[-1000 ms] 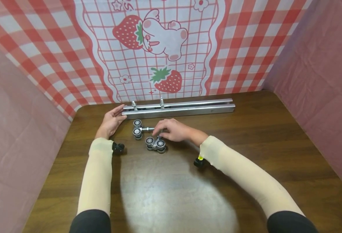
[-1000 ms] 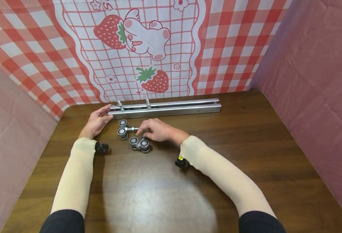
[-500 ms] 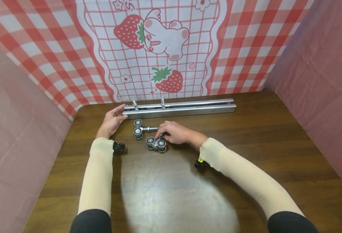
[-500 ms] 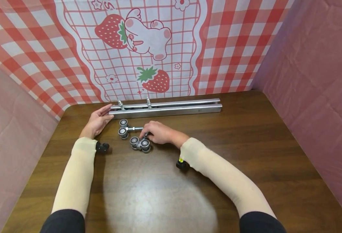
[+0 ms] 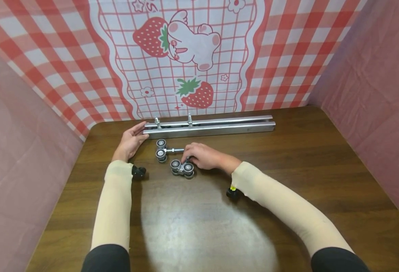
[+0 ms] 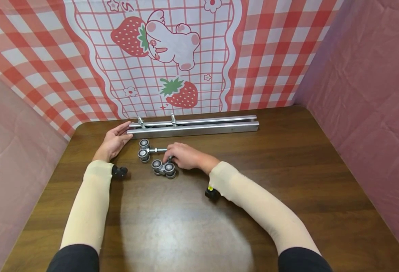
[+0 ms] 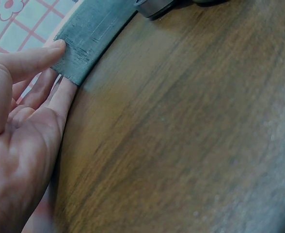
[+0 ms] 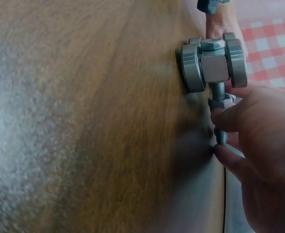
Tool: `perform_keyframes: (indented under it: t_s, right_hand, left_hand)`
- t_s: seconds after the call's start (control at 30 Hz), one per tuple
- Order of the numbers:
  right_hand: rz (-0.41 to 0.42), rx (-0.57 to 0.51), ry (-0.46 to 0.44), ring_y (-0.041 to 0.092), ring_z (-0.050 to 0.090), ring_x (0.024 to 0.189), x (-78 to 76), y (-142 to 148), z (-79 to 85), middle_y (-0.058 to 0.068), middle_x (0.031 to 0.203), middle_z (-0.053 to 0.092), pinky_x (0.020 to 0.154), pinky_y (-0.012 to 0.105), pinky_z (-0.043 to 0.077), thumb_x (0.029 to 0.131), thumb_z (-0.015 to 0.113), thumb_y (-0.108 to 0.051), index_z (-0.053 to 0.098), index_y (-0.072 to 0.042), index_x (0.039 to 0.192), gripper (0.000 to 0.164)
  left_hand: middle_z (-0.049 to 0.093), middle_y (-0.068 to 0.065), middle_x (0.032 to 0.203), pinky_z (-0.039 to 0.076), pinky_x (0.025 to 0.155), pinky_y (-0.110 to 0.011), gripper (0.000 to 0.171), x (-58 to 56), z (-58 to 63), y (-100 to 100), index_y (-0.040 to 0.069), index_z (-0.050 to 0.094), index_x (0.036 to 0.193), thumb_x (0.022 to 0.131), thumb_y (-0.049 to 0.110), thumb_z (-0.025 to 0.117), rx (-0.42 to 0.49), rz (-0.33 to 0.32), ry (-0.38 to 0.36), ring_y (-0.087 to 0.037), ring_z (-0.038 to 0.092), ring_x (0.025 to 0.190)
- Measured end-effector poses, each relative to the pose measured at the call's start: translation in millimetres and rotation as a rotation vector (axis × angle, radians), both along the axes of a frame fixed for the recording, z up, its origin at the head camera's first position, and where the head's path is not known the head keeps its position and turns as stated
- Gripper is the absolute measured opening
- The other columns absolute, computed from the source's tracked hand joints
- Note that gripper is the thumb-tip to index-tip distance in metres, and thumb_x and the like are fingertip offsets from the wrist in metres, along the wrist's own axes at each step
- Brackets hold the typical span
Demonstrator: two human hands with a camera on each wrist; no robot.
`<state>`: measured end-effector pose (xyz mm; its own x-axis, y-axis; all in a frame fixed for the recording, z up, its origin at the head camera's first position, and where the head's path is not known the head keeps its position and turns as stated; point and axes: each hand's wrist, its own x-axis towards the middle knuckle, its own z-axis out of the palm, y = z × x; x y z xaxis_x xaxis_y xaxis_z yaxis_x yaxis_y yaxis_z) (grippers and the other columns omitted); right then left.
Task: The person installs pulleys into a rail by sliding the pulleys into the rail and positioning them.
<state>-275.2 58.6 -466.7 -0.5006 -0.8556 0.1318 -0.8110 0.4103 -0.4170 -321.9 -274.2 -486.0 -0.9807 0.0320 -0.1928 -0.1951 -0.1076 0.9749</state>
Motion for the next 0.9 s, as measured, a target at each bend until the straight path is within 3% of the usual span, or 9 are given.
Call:
perform_keyframes:
  t_s: [0.1, 0.17, 0.33, 0.4, 0.47, 0.6, 0.77, 0.9]
  right_hand:
    - [0.015, -0.024, 0.012, 0.033, 0.071, 0.123, -0.5, 0, -1.2, 0.012, 0.122, 0.078, 0.117, 0.052, 0.063, 0.097, 0.067, 0.01, 0.085, -0.011, 0.117, 0.034]
    - [0.042, -0.057, 0.044, 0.028, 0.07, 0.121, -12.2, 1, -19.3, 0.007, 0.12, 0.078, 0.115, 0.047, 0.064, 0.099, 0.067, 0.006, 0.085, -0.015, 0.117, 0.033]
    - [0.051, -0.081, 0.077, 0.027, 0.069, 0.115, -14.2, 0, -24.1, 0.006, 0.115, 0.079, 0.109, 0.045, 0.065, 0.098, 0.068, 0.006, 0.085, -0.016, 0.113, 0.032]
    - [0.036, -0.073, 0.065, 0.03, 0.07, 0.113, -4.3, 0, -9.5, 0.009, 0.114, 0.08, 0.107, 0.049, 0.066, 0.095, 0.069, 0.01, 0.085, -0.012, 0.112, 0.032]
    - [0.047, -0.09, 0.076, 0.027, 0.068, 0.113, -13.6, 0, -23.6, 0.006, 0.114, 0.079, 0.106, 0.045, 0.066, 0.096, 0.069, 0.007, 0.085, -0.015, 0.112, 0.032]
    - [0.077, -0.097, 0.119, 0.022, 0.065, 0.109, -19.4, 0, -30.0, 0.002, 0.111, 0.078, 0.099, 0.038, 0.064, 0.097, 0.071, 0.005, 0.086, -0.019, 0.112, 0.032]
    - [0.113, -0.066, 0.159, 0.02, 0.059, 0.1, -10.9, -1, -10.2, 0.003, 0.108, 0.077, 0.089, 0.034, 0.06, 0.096, 0.073, 0.006, 0.086, -0.017, 0.11, 0.03]
    - [0.133, -0.024, 0.182, 0.023, 0.059, 0.101, -3.8, -1, 3.1, 0.005, 0.11, 0.078, 0.09, 0.035, 0.06, 0.095, 0.073, 0.009, 0.086, -0.013, 0.11, 0.03]
  left_hand:
    - [0.023, -0.015, 0.19, 0.056, 0.111, -0.004, 0.075, 0.0, 0.1, 0, 0.006, 0.029, 0.178, 0.11, -0.016, 0.053, 0.001, -0.001, 0.0, -0.022, 0.027, 0.175]
    - [0.023, -0.016, 0.19, 0.056, 0.109, -0.003, 0.075, 0.0, 0.0, 0, 0.005, 0.03, 0.177, 0.11, -0.016, 0.053, -0.007, -0.001, 0.002, -0.023, 0.027, 0.175]
    - [0.023, -0.015, 0.19, 0.056, 0.11, -0.003, 0.076, -0.1, -0.4, 0, 0.007, 0.03, 0.178, 0.11, -0.014, 0.056, -0.007, -0.001, -0.006, -0.022, 0.027, 0.175]
    - [0.023, -0.014, 0.19, 0.056, 0.11, -0.003, 0.076, 0.4, -0.1, 0, 0.008, 0.031, 0.178, 0.11, -0.014, 0.057, -0.011, 0.0, -0.008, -0.021, 0.028, 0.174]
    - [0.024, -0.014, 0.19, 0.056, 0.109, -0.003, 0.075, 0.8, 0.3, 0, 0.008, 0.031, 0.178, 0.11, -0.013, 0.056, -0.01, 0.002, -0.009, -0.021, 0.029, 0.174]
    - [0.025, -0.015, 0.19, 0.054, 0.113, -0.004, 0.076, 0.7, 0.0, 1, 0.008, 0.032, 0.177, 0.11, -0.012, 0.059, -0.008, 0.003, -0.013, -0.021, 0.031, 0.173]
    - [0.023, -0.013, 0.19, 0.054, 0.115, -0.006, 0.077, 1.2, 0.1, 0, 0.011, 0.031, 0.178, 0.11, -0.009, 0.061, -0.019, 0.001, -0.015, -0.021, 0.029, 0.174]
    - [0.023, -0.013, 0.19, 0.053, 0.118, -0.007, 0.078, 1.2, 0.2, 0, 0.011, 0.031, 0.178, 0.109, -0.01, 0.062, -0.021, 0.001, -0.016, -0.022, 0.027, 0.175]
